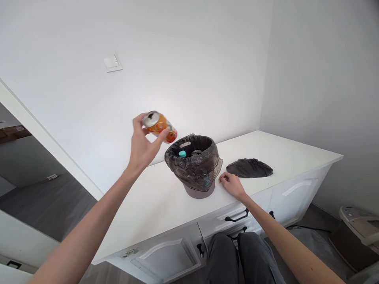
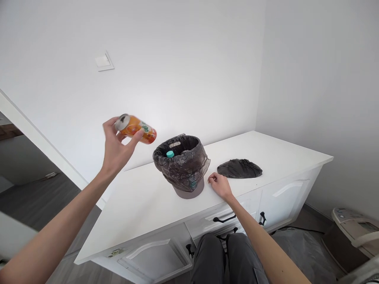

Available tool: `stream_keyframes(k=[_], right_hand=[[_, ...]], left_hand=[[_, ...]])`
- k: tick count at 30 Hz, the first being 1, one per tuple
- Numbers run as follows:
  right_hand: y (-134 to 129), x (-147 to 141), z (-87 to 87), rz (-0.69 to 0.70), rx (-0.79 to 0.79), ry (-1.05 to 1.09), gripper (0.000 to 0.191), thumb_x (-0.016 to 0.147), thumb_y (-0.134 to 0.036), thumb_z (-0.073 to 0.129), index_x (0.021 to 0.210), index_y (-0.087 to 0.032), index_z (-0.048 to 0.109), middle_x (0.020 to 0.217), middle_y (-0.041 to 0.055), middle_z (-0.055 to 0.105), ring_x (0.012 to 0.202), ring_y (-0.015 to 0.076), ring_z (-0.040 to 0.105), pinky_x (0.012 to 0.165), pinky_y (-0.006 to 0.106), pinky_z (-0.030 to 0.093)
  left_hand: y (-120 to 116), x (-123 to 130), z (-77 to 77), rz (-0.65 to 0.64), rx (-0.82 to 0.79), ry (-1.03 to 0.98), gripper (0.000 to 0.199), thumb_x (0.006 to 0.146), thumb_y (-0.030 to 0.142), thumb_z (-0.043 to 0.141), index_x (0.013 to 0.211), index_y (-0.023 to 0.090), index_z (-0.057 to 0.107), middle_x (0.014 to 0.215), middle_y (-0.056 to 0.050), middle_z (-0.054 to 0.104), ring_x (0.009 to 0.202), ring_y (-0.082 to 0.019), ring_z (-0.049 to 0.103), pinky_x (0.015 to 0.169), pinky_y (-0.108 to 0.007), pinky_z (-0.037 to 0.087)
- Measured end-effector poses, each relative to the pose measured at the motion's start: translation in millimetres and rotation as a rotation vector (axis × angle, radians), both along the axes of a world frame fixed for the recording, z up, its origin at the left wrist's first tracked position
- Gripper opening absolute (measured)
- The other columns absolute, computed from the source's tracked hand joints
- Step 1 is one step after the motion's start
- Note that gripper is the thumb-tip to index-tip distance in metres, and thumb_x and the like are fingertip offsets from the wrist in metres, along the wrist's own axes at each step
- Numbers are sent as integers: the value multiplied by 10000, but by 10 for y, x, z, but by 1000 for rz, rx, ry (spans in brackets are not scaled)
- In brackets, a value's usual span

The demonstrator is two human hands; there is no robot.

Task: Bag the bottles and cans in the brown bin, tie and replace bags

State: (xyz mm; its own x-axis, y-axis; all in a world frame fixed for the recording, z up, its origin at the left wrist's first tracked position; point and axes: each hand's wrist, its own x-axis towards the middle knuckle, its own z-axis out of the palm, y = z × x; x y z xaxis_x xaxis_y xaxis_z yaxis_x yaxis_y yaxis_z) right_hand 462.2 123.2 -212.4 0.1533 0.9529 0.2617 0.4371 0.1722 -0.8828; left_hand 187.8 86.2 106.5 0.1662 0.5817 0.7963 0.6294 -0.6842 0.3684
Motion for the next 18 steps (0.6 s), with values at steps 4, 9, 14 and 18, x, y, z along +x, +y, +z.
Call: stream_keyframes(k=[4,9,14,18], right_hand=[[20,8,9,-2,13,29,240,829,-291,464,740,-235,680,813,30,751,726,202,621,704,301,418],[23,2,76,5,13,56,226,813,-261,467,738,-235,679,806,24,756,717,198,632,697,297,423],[-1,-14,150,6,7,71,208,794,-248,472,712,-241,663,794,19,757,708,196,631,707,297,427],[-27,-23,194,4,2,93,202,780,-259,479,702,-243,664,776,23,745,701,200,626,701,300,428]], left_hand=[[126,467,111,-109,-130,288,601,866,502,703,1355,245,467,1384,-106,617,1161,-279,675,996,-452,568],[422,755,57,-42,-270,619,755,830,512,708,1461,167,481,1431,-159,615,1261,-351,622,1072,-497,497],[619,885,-81,24,-364,794,861,777,564,733,1488,161,463,1380,-192,659,1253,-389,635,993,-462,517],[677,887,-234,26,-434,827,816,808,512,707,1502,183,432,1336,-188,688,1156,-365,686,894,-427,540]])
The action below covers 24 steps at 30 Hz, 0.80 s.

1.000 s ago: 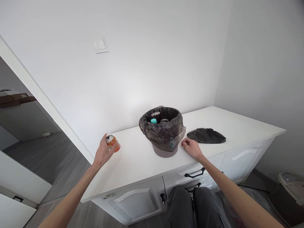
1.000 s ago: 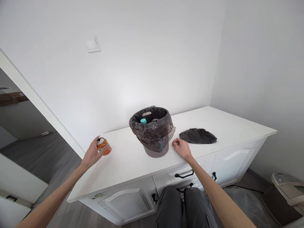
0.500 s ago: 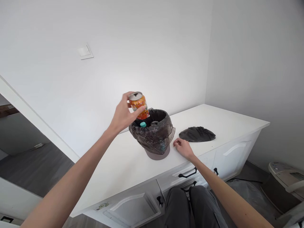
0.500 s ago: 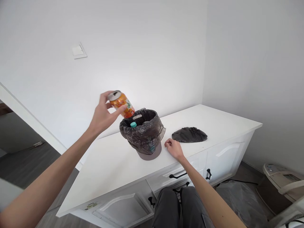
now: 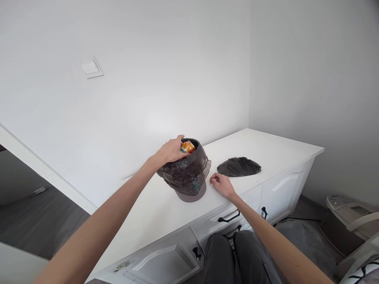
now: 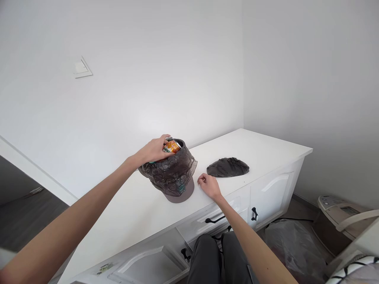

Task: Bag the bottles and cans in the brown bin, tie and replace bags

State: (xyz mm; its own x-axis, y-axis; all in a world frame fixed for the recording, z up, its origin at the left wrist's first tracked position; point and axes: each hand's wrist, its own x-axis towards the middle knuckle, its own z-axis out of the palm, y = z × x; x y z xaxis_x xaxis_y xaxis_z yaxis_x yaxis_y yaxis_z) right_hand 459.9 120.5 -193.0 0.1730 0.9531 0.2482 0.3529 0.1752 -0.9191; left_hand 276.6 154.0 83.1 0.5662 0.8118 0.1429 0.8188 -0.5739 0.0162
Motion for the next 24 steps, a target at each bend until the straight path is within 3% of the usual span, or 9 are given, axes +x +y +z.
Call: stream_keyframes(k=[3,6,10,13,17,20,24], right_hand=[[-20,-7,13,9,-7,27,189,764,-256,490,684,-242,660,752,26,729,700,203,619,710,306,436],[-47,-16,27,41,-21,74,167,764,-260,511,694,-235,661,762,32,724,697,198,610,717,312,456],[-60,6,192,119,-51,182,221,877,-361,507,883,-217,674,916,68,751,686,182,654,670,306,514],[-18,86,540,234,-127,438,351,973,-522,478,1009,-213,641,970,102,737,737,198,700,654,311,560],[41,207,1212,322,-272,817,433,985,-623,523,1052,-204,610,872,84,707,710,197,682,649,324,597],[36,214,1674,301,-259,794,281,938,-460,698,1000,-192,638,847,56,707,709,162,666,663,278,594],[62,157,2090,201,-169,677,185,803,-175,804,922,-170,663,734,16,678,635,124,618,562,212,522]], left_hand=[[21,-117,-91,-29,-32,-117,795,827,517,707,1501,194,436,1364,-175,675,1189,-339,677,939,-424,534],[29,-399,-161,-6,7,-415,709,869,608,664,1447,231,498,1412,-151,646,1300,-308,616,1049,-437,494],[-52,-939,-340,315,-239,-1015,615,914,608,638,1390,237,520,1442,-173,608,1366,-293,557,1092,-457,483],[-189,-1258,-551,460,-446,-1179,629,913,649,623,1353,209,528,1372,-235,629,1273,-338,626,999,-496,551],[-320,-1391,-757,505,-705,-1285,554,921,629,607,1193,147,602,1122,-246,717,1020,-348,736,848,-502,621],[-286,-1359,-751,476,-857,-1422,423,975,539,545,1042,134,645,980,-184,739,891,-283,755,809,-426,638],[-114,-1333,-539,404,-880,-1613,210,905,369,684,917,159,676,831,-86,735,738,-202,727,734,-312,621]])
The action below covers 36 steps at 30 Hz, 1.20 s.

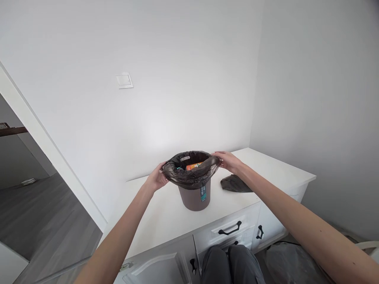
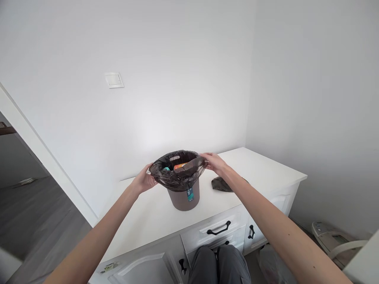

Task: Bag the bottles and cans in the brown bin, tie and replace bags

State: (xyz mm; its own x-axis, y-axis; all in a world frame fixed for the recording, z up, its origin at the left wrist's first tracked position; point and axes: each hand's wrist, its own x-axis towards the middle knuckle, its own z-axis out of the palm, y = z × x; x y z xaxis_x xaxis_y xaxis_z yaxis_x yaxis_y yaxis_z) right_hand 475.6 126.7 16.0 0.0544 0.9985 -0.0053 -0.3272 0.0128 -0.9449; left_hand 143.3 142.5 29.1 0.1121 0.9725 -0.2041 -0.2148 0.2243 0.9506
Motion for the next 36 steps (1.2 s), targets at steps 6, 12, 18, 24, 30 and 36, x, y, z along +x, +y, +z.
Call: stream_keyframes(k=[6,12,18,24,30,36], right_hand=[[234,-13,371,-128,61,28,443,666,-1,737,1067,-170,654,631,-40,617,531,106,547,465,197,443],[370,-62,660,-178,145,121,444,642,31,680,1033,-179,674,631,-43,613,536,98,550,450,174,439],[451,-132,871,-184,187,257,340,705,39,613,974,-164,651,668,-21,615,565,95,562,478,161,499],[416,-251,1002,-149,151,365,298,807,67,561,963,-179,626,686,-25,580,581,93,594,543,170,585],[533,-207,912,-223,74,503,225,930,24,554,911,-199,581,734,-27,595,553,76,585,688,267,680],[743,-67,763,-236,126,507,189,961,-19,568,897,-197,554,696,-58,570,523,55,552,694,251,667]], left_hand=[[209,21,461,62,82,-99,181,696,72,794,764,173,660,701,-3,703,582,-139,650,573,-254,536],[289,188,790,151,174,-201,219,704,11,726,692,177,583,603,35,612,509,-93,575,527,-215,489],[297,356,987,217,190,-299,222,770,12,657,694,185,539,562,28,565,482,-104,550,487,-224,476],[297,382,1030,296,191,-384,241,820,2,635,735,196,522,569,42,536,487,-100,544,491,-212,473],[318,478,989,302,212,-427,228,854,22,656,796,206,536,637,35,581,542,-111,597,552,-218,514],[391,755,973,236,233,-421,176,879,37,648,845,187,562,662,18,623,578,-111,622,614,-227,540]])
